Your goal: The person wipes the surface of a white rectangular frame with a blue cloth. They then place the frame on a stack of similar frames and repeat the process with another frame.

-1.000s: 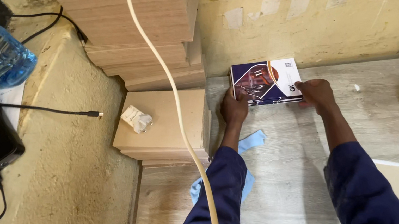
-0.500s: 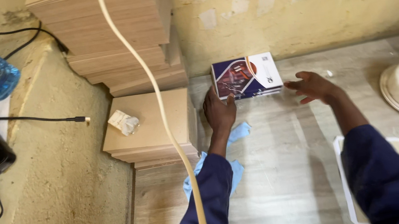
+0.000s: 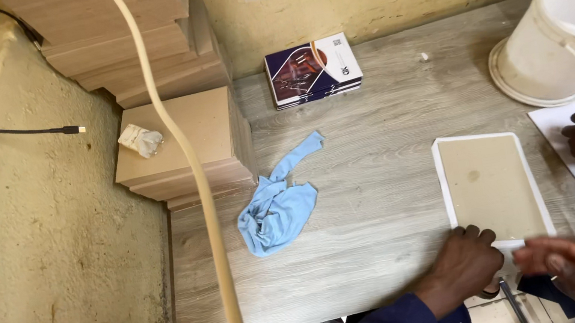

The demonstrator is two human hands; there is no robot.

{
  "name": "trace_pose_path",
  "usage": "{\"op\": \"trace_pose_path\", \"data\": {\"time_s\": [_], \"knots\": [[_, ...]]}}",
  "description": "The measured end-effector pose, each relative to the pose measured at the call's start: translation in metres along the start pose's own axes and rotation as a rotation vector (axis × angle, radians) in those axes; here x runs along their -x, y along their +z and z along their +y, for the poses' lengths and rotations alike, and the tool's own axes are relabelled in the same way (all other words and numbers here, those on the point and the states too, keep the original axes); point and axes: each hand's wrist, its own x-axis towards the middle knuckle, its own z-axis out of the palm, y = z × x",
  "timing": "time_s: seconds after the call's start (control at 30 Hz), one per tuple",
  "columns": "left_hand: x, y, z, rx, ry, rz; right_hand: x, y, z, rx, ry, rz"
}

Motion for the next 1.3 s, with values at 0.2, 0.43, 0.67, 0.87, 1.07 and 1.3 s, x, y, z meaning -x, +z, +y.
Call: {"op": "trace_pose_path", "data": {"time_s": [0.2,0.43,0.67,0.87,1.07,1.3], "knots": [[-0.014,0.011,0.001,-0.155,0.065,0.138,0.04,-0.015,0.119,-0.364,0.204,0.293],[-0.017,0.005,0.01,-0.271,0.068,0.299,0.014,0.004,0.115,-0.599,0.309,0.268],[0.101,-0.125,0.023,0.225,0.292,0.587,0.002,0.048,0.042,-0.53,-0.018,0.881],[0.223,-0.155,-0.12,1.293,-0.849,0.546,-0.014,0.067,0.039,-0.293,0.344,0.259],[0.287,-0.14,-0.149,1.428,-0.745,-0.06,-0.041,0.187,-0.014,0.221,0.383,-0.417],[0.273,-0.148,-0.197,0.68,-0.775,0.0,-0.092,0.229,-0.009,0.142,0.202,-0.367]]}}
